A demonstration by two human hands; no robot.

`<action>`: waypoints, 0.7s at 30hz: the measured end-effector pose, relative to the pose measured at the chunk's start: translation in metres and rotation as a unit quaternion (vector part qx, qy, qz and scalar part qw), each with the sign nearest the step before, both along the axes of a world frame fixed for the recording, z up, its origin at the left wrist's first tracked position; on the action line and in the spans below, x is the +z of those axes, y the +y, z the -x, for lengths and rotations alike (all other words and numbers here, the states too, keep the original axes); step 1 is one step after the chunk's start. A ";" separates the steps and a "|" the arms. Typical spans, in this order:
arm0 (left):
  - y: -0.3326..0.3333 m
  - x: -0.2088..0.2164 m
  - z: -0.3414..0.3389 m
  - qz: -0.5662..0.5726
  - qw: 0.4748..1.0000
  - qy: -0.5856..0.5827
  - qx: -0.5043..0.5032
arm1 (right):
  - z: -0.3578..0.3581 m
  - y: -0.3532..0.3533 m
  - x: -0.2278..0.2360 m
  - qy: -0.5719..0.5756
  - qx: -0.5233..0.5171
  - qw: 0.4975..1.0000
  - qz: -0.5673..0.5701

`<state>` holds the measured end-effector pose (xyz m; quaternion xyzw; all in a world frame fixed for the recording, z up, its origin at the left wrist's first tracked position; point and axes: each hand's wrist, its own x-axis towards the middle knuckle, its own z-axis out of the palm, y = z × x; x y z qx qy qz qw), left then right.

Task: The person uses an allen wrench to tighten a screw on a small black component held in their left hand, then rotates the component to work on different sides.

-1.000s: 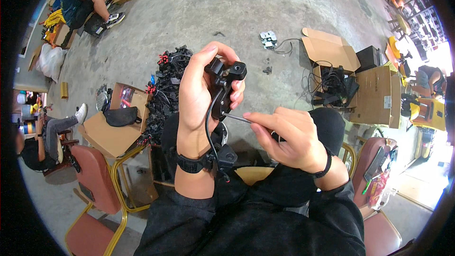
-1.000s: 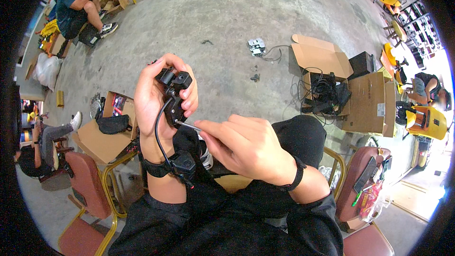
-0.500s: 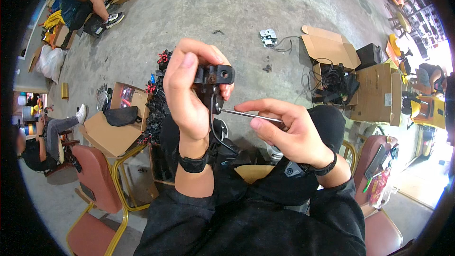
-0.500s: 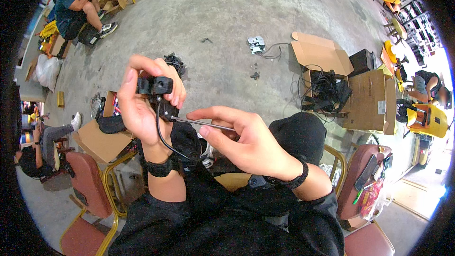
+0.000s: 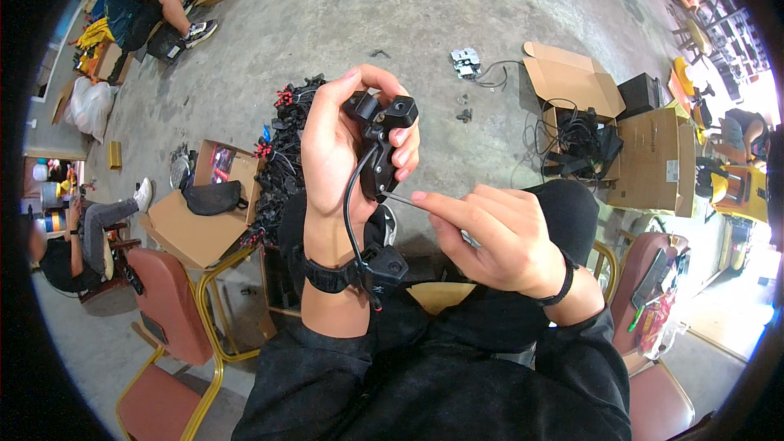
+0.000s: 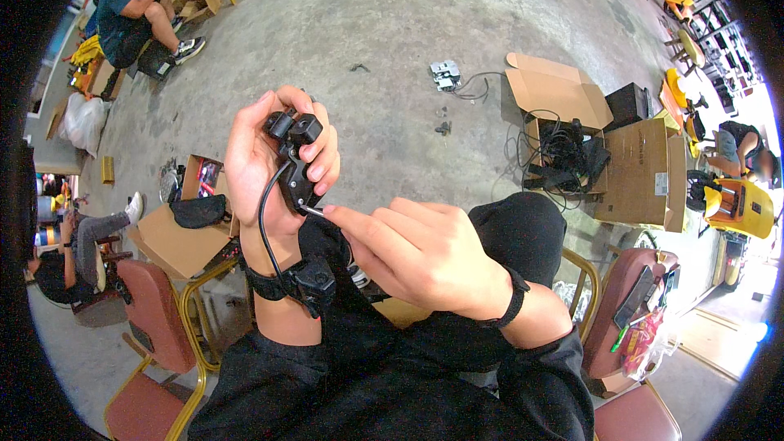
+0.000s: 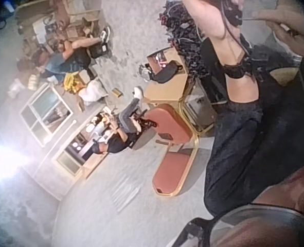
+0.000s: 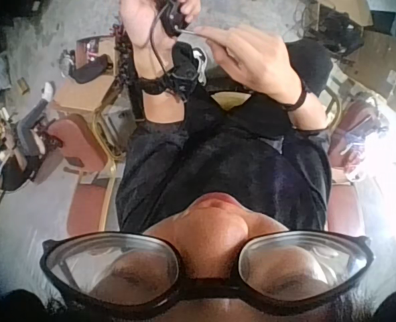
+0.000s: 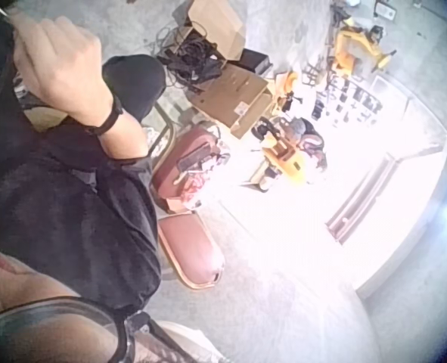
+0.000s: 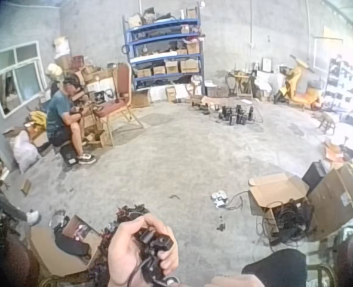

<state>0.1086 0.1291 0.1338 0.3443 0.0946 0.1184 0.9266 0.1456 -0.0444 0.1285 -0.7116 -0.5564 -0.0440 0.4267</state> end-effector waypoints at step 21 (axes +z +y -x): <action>0.002 -0.003 0.000 -0.007 0.999 0.036 -0.008 | -0.004 -0.002 -0.001 -0.105 0.000 0.994 -0.004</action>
